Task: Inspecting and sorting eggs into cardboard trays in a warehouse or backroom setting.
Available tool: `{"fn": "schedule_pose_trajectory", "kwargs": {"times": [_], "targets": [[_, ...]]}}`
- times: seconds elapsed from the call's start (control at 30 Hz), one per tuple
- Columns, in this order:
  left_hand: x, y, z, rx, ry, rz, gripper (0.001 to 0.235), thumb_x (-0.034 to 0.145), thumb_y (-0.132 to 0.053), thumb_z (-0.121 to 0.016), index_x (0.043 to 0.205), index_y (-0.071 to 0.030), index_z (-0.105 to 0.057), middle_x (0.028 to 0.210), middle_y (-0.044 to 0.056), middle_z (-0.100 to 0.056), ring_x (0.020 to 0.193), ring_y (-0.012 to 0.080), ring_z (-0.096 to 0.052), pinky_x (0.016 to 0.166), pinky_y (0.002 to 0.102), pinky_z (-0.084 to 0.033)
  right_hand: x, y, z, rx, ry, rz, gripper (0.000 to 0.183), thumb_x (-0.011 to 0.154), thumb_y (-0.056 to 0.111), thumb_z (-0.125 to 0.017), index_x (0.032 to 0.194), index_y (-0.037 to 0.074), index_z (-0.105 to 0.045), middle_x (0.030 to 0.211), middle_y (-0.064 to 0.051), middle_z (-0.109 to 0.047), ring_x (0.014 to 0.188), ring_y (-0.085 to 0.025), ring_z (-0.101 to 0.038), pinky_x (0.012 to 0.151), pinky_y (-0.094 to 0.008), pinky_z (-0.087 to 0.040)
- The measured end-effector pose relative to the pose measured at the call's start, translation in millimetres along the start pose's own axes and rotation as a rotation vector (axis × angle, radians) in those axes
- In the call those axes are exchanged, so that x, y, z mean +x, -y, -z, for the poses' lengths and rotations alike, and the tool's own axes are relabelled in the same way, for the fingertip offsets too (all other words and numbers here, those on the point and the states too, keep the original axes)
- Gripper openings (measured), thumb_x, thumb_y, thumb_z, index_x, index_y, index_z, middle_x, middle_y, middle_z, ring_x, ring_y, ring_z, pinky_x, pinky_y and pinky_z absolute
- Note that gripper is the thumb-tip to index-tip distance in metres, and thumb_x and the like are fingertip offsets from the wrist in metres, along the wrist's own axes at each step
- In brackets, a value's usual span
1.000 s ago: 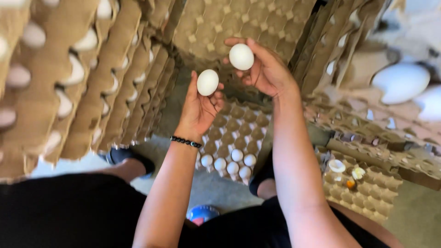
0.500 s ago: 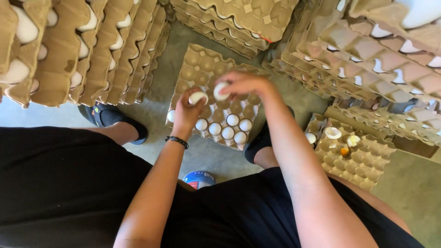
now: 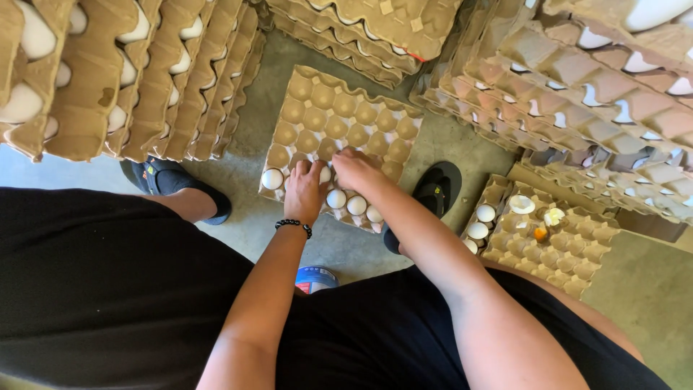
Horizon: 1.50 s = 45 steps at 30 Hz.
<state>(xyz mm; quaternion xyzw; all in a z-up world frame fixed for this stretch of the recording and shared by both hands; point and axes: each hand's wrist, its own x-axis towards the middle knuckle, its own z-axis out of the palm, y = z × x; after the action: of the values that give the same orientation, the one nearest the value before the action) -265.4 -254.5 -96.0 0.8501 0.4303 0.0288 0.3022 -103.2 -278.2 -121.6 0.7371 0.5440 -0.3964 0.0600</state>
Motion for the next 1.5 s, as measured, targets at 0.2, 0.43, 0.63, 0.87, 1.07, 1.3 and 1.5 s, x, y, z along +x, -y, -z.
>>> {"fn": "schedule_pose_trajectory", "kwargs": {"times": [0.2,0.43,0.63,0.87,1.07,1.3,1.5], "targets": [[5.9,6.8,-13.3,0.048,0.014,-0.059,0.044,0.085,-0.012,-0.075,0.127,-0.011,-0.059,0.118,0.015,-0.059,0.108,0.0372,-0.059,0.092,0.048,-0.05,-2.0,-0.9,-2.7,-0.036,0.001,0.03,0.02,0.091,0.008,-0.068,0.11,0.002,-0.071,0.121,-0.019,-0.071,0.115,-0.037,-0.069,0.096,-0.045,-0.058],[7.4,7.2,-13.3,0.061,0.032,-0.059,0.047,0.084,-0.009,-0.073,0.128,-0.009,-0.056,0.118,0.017,-0.058,0.108,0.0379,-0.06,0.091,0.048,-0.052,44.8,-38.8,-69.2,0.027,-0.015,0.033,0.035,0.084,-0.001,-0.067,0.119,-0.001,-0.063,0.132,-0.022,-0.057,0.117,-0.041,-0.06,0.096,-0.047,-0.053],[7.9,12.2,-13.9,0.038,0.051,-0.01,0.043,0.085,-0.013,-0.075,0.123,-0.009,-0.054,0.116,0.019,-0.059,0.107,0.0395,-0.06,0.089,0.051,-0.05,55.5,-41.1,-90.1,0.044,0.033,0.055,0.046,0.079,-0.009,-0.065,0.124,-0.003,-0.061,0.135,-0.026,-0.055,0.126,-0.041,-0.056,0.105,-0.043,-0.051],[2.8,1.5,6.3,-0.129,-0.086,-0.103,0.044,0.082,-0.009,-0.073,0.124,-0.009,-0.059,0.116,0.019,-0.06,0.109,0.0409,-0.059,0.091,0.05,-0.049,1.4,4.9,14.0,-0.012,0.04,-0.053,0.037,0.082,0.006,-0.07,0.118,0.001,-0.065,0.126,-0.021,-0.064,0.116,-0.037,-0.064,0.094,-0.048,-0.056],[37.8,-29.1,39.9,-0.285,-0.36,-0.157,0.037,0.087,-0.006,-0.066,0.124,-0.008,-0.061,0.122,0.017,-0.06,0.113,0.0412,-0.059,0.097,0.05,-0.049,-13.9,-6.5,144.9,0.435,0.097,0.163,0.041,0.084,0.039,-0.08,0.106,0.005,-0.069,0.084,-0.01,-0.074,0.071,-0.02,-0.074,0.061,-0.034,-0.06],[151.3,-92.3,117.7,-0.35,-0.575,-0.415,0.029,0.1,-0.005,-0.065,0.129,-0.008,-0.062,0.133,0.016,-0.057,0.129,0.0376,-0.056,0.111,0.047,-0.047,-2.4,-62.0,273.6,0.723,-0.637,0.298,0.034,0.102,0.036,-0.078,0.119,0.008,-0.07,0.082,-0.007,-0.07,0.069,-0.014,-0.064,0.058,-0.03,-0.049],[261.0,-133.9,159.3,-0.148,-0.607,-0.594,0.032,0.099,-0.007,-0.07,0.129,-0.014,-0.064,0.141,0.013,-0.056,0.133,0.0374,-0.052,0.111,0.051,-0.044,96.7,-151.0,287.9,0.616,-1.348,0.403,0.027,0.107,0.015,-0.075,0.13,0.009,-0.065,0.123,-0.011,-0.073,0.117,-0.027,-0.072,0.102,-0.041,-0.059]]}}
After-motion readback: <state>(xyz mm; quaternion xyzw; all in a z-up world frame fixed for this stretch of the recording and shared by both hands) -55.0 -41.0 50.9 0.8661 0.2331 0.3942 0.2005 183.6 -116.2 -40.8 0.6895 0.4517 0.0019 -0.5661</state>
